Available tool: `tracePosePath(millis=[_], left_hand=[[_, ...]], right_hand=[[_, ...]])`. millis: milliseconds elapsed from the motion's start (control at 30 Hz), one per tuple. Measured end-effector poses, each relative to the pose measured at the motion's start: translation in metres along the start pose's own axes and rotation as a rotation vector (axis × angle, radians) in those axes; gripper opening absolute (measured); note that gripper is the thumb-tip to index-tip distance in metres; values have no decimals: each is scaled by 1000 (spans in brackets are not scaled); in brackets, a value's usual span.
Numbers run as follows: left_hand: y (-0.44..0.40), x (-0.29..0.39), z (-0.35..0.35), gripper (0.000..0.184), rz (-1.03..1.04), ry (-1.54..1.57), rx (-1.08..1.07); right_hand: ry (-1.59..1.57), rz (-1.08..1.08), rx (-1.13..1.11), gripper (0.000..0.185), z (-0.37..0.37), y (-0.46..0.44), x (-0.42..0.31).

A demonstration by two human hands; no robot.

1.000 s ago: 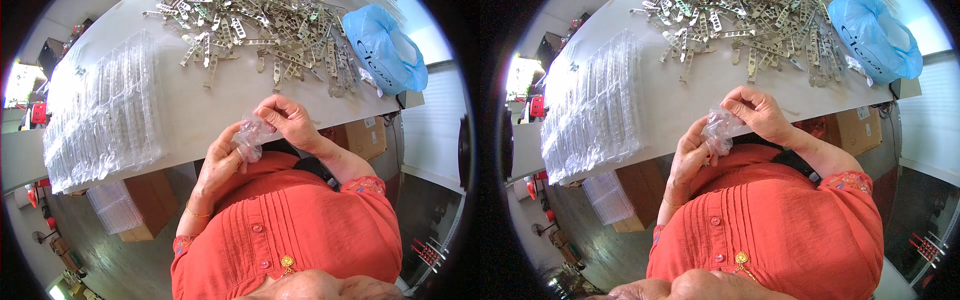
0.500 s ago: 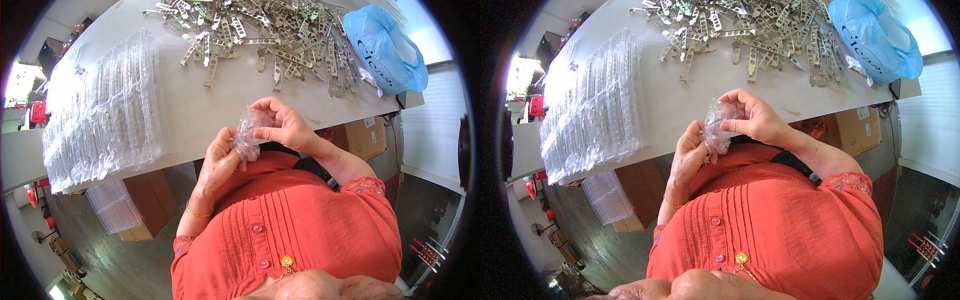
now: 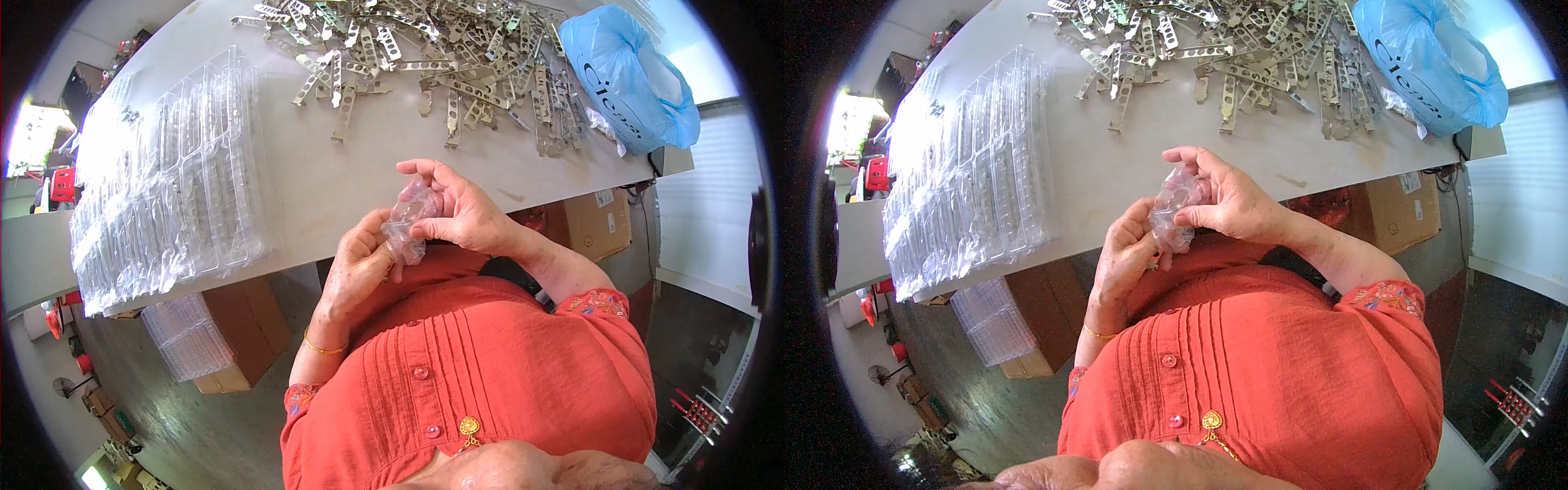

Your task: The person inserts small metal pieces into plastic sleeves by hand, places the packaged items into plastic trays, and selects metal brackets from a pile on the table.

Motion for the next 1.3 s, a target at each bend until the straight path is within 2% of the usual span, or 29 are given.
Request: tracePosePath(millis=[233,300,333,400,533,600,767,867,933,1033,1067,1167,1300], left_hand=[[-2,0,-2,13,15,-81,-2],[-2,0,-2,13,22,-74,-5],[-1,-1,-2,14,29,-68,-7],[0,-1,-2,14,34,-88,-2],[0,-2,-2,16,31,-112,3],[-2,-4,0,15,33,-122,-4],[-3,-1,2,13,2,-172,-17],[-4,-2,4,14,89,-211,37],[-4,1,2,14,223,-195,117],[-3,2,-9,11,176,-72,147],[-4,3,-11,9,230,-71,154],[-1,11,-15,9,191,-157,132],[1,17,-11,8,186,-113,76]], right_hand=[[73,12,22,66,-8,-1,0],[86,9,9,51,-12,-1,4],[85,10,8,51,-12,-1,3],[101,81,-44,36,-10,0,-1],[258,121,-73,24,-12,1,6],[210,12,-32,18,-9,0,10],[281,139,-20,16,-4,2,-1],[279,163,18,15,-5,2,-3],[276,174,44,15,-7,2,-6],[340,202,39,14,-9,3,-8],[306,208,44,13,-9,4,-6],[237,222,48,13,-9,4,-4],[219,213,42,14,-10,4,-5]])
Point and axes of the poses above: each hand's wrist, its own y-axis away from the middle knuckle, its own z-axis out of the palm, x = y × z, the point moved 2 cm from there along -y, towards the middle knuckle, and after that the axes turned 5 degrees about x, right-handed, at the moved point
